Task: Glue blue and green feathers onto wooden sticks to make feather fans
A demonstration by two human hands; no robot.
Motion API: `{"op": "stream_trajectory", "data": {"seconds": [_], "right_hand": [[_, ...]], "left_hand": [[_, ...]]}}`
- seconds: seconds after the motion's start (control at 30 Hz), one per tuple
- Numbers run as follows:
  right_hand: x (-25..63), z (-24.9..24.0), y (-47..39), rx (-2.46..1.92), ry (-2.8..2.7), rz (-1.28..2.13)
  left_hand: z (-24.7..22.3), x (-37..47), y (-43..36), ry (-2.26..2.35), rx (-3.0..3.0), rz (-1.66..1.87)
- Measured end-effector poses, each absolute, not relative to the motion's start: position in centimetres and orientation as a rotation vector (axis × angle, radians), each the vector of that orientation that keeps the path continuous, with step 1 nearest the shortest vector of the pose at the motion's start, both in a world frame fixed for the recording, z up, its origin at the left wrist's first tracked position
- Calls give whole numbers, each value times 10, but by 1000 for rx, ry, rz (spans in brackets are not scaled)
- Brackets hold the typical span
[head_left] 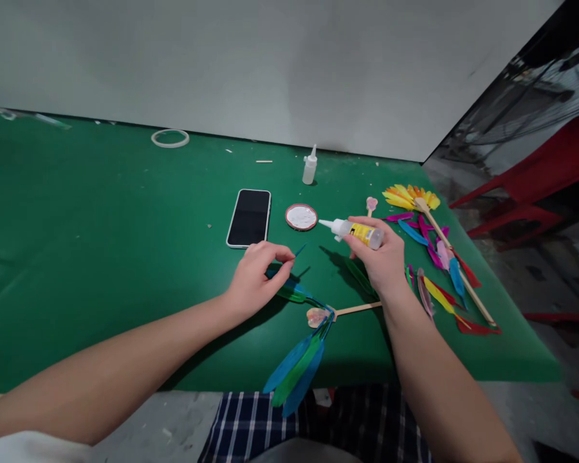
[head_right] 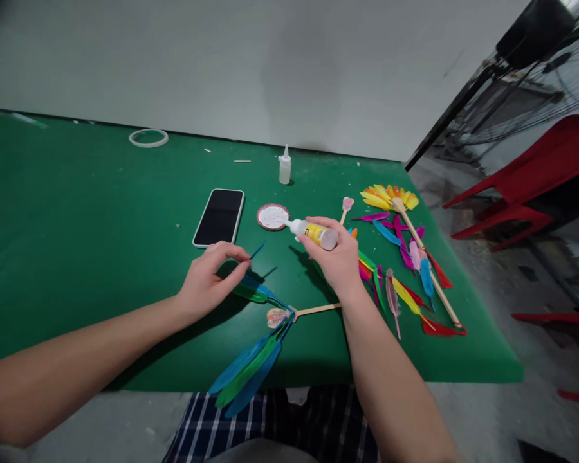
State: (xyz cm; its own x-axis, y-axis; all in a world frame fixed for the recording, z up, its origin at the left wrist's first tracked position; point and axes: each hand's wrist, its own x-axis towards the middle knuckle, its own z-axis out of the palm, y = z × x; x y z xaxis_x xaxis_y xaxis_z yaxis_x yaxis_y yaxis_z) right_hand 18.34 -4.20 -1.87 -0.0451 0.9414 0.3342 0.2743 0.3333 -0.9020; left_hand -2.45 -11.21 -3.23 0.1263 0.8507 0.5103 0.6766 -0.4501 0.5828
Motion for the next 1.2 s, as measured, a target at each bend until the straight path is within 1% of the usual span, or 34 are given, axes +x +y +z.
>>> {"op": "stream_trajectory", "data": {"seconds": [0.17,0.47,1.2], "right_hand": [[181,-14,-48,-1180,-1639,670],[181,-13,-49,-1126,-1769,241],[188,-23,-45,-1189,-1868,-221]], "left_hand": [[-33,-25,-112,1504,2208,1209],[-33,-26,-112,1481,2236,1182],[-32,-26,-112,1442,2341,1164]]}}
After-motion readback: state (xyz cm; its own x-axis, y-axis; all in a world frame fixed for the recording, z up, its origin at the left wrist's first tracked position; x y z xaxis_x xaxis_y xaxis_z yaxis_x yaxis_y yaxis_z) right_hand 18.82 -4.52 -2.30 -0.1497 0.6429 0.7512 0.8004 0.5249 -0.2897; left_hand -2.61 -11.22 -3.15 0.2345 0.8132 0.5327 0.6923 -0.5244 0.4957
